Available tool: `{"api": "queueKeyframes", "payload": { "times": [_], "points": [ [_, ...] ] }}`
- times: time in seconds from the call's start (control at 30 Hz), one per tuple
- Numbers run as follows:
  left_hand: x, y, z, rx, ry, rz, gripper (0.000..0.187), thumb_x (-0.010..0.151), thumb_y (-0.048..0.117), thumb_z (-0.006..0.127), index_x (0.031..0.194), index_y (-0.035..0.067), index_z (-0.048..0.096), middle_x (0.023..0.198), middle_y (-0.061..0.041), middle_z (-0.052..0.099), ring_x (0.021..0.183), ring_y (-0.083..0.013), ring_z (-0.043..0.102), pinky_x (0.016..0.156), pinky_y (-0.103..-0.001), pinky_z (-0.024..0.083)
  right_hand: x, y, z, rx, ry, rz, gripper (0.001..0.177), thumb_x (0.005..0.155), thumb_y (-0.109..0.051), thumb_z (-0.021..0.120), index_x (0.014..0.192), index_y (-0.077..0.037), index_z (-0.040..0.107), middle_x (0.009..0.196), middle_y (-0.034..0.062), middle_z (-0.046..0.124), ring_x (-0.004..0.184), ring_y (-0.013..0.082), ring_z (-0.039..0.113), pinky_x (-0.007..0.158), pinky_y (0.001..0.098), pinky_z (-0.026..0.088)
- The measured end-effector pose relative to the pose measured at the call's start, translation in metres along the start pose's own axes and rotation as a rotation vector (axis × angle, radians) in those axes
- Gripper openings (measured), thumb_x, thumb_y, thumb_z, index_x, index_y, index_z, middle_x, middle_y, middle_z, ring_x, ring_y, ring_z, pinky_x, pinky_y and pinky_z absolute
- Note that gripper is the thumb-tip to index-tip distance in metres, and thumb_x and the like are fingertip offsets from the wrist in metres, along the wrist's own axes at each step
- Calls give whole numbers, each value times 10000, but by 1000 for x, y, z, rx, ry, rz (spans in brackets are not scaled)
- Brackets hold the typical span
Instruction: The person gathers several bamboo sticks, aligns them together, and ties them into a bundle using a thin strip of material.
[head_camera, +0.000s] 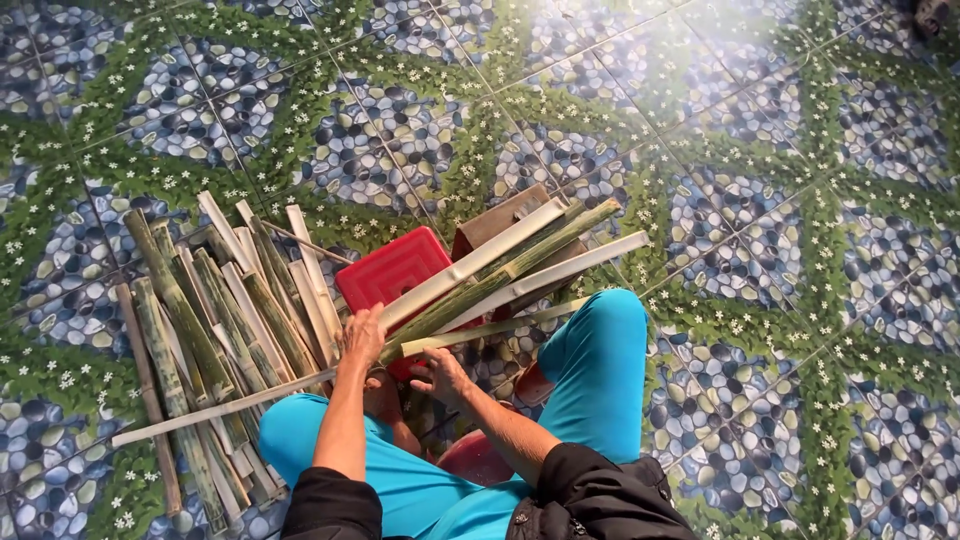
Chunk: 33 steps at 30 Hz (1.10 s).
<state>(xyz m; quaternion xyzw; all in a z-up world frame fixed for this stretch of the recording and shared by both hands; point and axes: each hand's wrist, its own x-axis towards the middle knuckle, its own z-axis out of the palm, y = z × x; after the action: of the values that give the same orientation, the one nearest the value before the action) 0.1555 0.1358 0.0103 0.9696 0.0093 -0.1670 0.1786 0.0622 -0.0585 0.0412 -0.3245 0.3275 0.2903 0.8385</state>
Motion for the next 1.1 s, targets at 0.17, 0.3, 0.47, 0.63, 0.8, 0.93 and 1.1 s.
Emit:
{"api": "queueKeyframes", "payload": {
  "times": [0.17,0.3,0.47,0.63,0.8,0.93,1.1],
  "points": [
    [-35,16,-9,16,-114,-53,596,1002,278,547,1566,322,361,1610,-65,357,1473,-336,321,1119,-782,227,-1,-15,-14,2,68,-14,510,974,-320,670,1353,-100,409,1315,168,539,1167,327,634,960,517,549],
    [-13,-27,28,-56,50,-33,711,919,285,646,1558,302,334,1524,-103,377,1387,-394,414,1053,-809,312,84,21,-76,27,139,-79,487,960,-328,687,1305,-73,457,1196,169,649,1066,311,704,906,480,593],
    [-6,-56,46,23,-69,-63,606,861,207,616,1437,261,435,1266,-87,545,1165,-430,588,904,-746,490,129,32,-98,-55,419,-99,452,870,-320,803,1084,0,567,721,141,656,503,224,697,438,303,625],
    [-3,-36,23,93,87,20,394,787,124,617,1163,157,508,1084,-113,590,1091,-418,602,839,-733,488,91,8,-68,30,465,-162,279,833,-100,790,921,57,576,630,122,564,388,169,569,309,277,505],
    [-2,-38,34,223,211,54,364,779,144,680,1094,184,501,1036,-43,551,1080,-338,543,876,-657,462,52,3,-81,-26,454,-110,236,843,-61,771,887,71,580,598,97,522,368,120,512,273,252,431],
    [-3,-20,28,247,263,103,472,772,161,731,1180,218,500,1027,-20,567,1013,-271,621,815,-511,561,27,-13,-75,-55,436,-48,200,838,-79,731,831,29,563,581,55,484,408,109,538,343,230,492],
    [-1,-16,37,260,312,125,593,734,250,772,1271,255,521,935,8,611,916,-228,709,769,-443,604,15,-19,-78,-51,432,-12,202,851,-101,699,799,-4,529,575,28,461,427,105,552,406,215,516]
  ]
}}
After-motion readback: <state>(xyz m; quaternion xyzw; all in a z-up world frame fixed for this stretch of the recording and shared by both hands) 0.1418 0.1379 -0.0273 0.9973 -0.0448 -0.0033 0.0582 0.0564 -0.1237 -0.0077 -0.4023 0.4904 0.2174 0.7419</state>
